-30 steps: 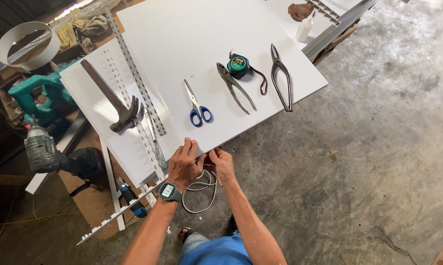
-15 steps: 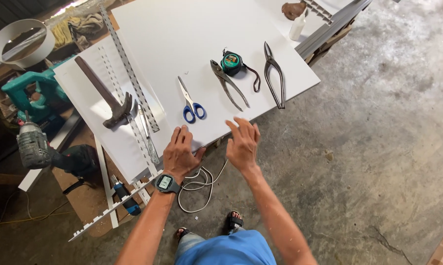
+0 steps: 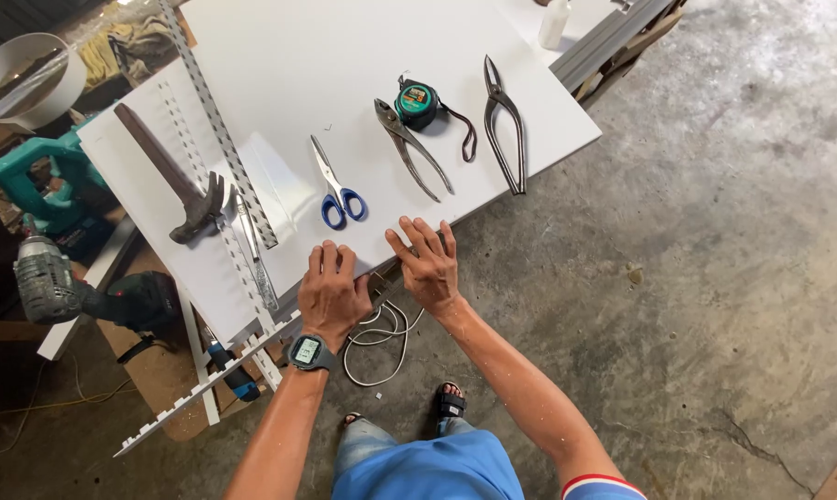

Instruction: Assembling plastic strips and metal shelving tracks using tools like pliers and a cutter.

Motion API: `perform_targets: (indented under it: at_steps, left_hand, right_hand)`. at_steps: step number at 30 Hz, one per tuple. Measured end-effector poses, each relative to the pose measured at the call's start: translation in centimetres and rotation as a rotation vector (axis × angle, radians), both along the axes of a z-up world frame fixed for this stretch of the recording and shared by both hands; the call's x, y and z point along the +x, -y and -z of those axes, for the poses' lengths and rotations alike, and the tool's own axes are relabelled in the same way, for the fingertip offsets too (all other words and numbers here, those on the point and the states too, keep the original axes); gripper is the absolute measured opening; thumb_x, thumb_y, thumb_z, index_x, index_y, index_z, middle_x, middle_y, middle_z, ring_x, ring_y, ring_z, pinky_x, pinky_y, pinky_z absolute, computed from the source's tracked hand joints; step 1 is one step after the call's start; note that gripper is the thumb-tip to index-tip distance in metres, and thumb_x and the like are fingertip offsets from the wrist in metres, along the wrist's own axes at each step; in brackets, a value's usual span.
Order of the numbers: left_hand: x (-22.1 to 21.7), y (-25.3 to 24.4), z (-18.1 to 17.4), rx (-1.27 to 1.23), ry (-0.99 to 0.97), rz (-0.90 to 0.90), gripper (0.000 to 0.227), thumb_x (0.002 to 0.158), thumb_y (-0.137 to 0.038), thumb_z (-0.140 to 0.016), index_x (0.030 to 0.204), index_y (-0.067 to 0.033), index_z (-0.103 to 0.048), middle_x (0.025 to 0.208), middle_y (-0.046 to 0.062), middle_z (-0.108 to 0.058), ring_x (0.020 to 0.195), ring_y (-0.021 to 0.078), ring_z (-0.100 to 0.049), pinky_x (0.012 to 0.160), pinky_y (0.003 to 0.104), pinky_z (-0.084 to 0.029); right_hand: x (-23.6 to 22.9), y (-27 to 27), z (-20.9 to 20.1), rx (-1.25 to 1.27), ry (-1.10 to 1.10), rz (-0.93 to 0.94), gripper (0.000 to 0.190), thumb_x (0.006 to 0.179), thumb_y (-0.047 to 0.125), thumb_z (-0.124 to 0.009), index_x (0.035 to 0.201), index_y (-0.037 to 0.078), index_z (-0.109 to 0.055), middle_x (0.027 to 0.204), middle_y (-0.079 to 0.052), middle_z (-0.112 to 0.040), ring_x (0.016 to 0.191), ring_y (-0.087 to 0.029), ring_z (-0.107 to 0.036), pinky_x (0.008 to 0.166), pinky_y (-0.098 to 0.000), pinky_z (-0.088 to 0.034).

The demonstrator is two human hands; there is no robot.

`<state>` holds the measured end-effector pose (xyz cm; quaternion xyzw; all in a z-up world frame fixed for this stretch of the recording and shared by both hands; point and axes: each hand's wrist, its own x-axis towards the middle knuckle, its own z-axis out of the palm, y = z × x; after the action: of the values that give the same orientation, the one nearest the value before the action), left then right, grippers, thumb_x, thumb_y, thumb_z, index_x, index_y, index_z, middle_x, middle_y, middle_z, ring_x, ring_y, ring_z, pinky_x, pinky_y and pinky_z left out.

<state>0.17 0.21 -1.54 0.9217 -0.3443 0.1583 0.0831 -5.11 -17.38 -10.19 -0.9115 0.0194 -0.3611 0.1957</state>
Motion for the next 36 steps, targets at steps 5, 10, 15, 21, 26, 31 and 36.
perform_targets:
  at_steps: [5, 10, 15, 21, 26, 31, 36]
  left_hand:
    - [-0.4, -0.5, -1.8, 0.036, -0.051, 0.040, 0.063, 0.069, -0.027, -0.088, 0.119, 0.0015, -0.063, 0.125, 0.025, -0.063, 0.117, 0.0391, -0.062, 0.087, 0.041, -0.060]
    - [-0.7, -0.7, -2.1, 0.027, 0.019, 0.062, 0.071, 0.064, -0.030, -0.090, 0.123, -0.0008, -0.063, 0.128, 0.021, -0.063, 0.120, 0.0362, -0.062, 0.092, 0.041, -0.058]
    - [-0.8, 0.2, -1.6, -0.024, -0.027, -0.021, 0.056, 0.072, -0.033, -0.089, 0.112, -0.0020, -0.065, 0.122, 0.017, -0.064, 0.114, 0.0334, -0.063, 0.090, 0.042, -0.056]
    - [-1.0, 0.7, -1.7, 0.082, 0.120, 0.004, 0.055, 0.070, -0.032, -0.088, 0.112, -0.0023, -0.066, 0.116, 0.018, -0.064, 0.106, 0.0312, -0.065, 0.084, 0.041, -0.058]
    - [-0.8, -0.3, -1.0, 0.014, 0.076, 0.008, 0.059, 0.071, -0.035, -0.088, 0.116, -0.0022, -0.065, 0.120, 0.018, -0.066, 0.112, 0.0331, -0.065, 0.086, 0.041, -0.059]
    - [-0.3, -2.1, -0.7, 0.022, 0.046, 0.083, 0.065, 0.072, -0.027, -0.084, 0.128, -0.0023, -0.064, 0.129, 0.020, -0.065, 0.121, 0.0341, -0.063, 0.094, 0.039, -0.058]
    - [0.1, -2.2, -2.2, 0.018, -0.014, 0.103, 0.059, 0.074, -0.028, -0.082, 0.126, -0.0046, -0.067, 0.128, 0.016, -0.067, 0.118, 0.0330, -0.063, 0.101, 0.042, -0.053]
  right_hand:
    - [-0.6, 0.6, -0.5, 0.016, -0.020, -0.029, 0.058, 0.089, 0.001, -0.068, 0.142, 0.024, -0.064, 0.149, -0.001, -0.059, 0.139, -0.022, -0.050, 0.126, -0.0487, -0.024]
    - [-1.1, 1.3, -1.2, 0.024, -0.055, -0.095, 0.064, 0.086, 0.002, -0.069, 0.146, 0.023, -0.059, 0.153, -0.001, -0.055, 0.141, -0.021, -0.048, 0.126, -0.0471, -0.022]
    - [-1.0, 1.4, -1.2, 0.002, -0.065, -0.079, 0.068, 0.083, -0.001, -0.065, 0.146, 0.025, -0.059, 0.153, 0.002, -0.054, 0.141, -0.019, -0.048, 0.127, -0.0460, -0.022]
    - [-1.0, 1.6, -1.1, 0.003, -0.055, -0.087, 0.066, 0.087, -0.001, -0.064, 0.147, 0.026, -0.058, 0.154, 0.002, -0.054, 0.143, -0.018, -0.048, 0.128, -0.0454, -0.023]
    - [-1.9, 0.4, -1.1, 0.083, 0.061, -0.042, 0.052, 0.090, 0.003, -0.062, 0.140, 0.015, -0.061, 0.152, -0.005, -0.053, 0.143, -0.022, -0.047, 0.126, -0.0493, -0.022]
    - [-3.1, -6.7, 3.9, 1.180, 0.061, 0.146, 0.034, 0.095, 0.010, -0.064, 0.129, 0.007, -0.063, 0.137, -0.009, -0.059, 0.127, -0.022, -0.060, 0.111, -0.0407, -0.052]
    - [0.3, -11.6, 4.2, 2.517, 0.050, -0.433, 0.032, 0.097, 0.022, -0.059, 0.127, 0.011, -0.063, 0.120, -0.004, -0.072, 0.104, -0.019, -0.071, 0.089, -0.0358, -0.054]
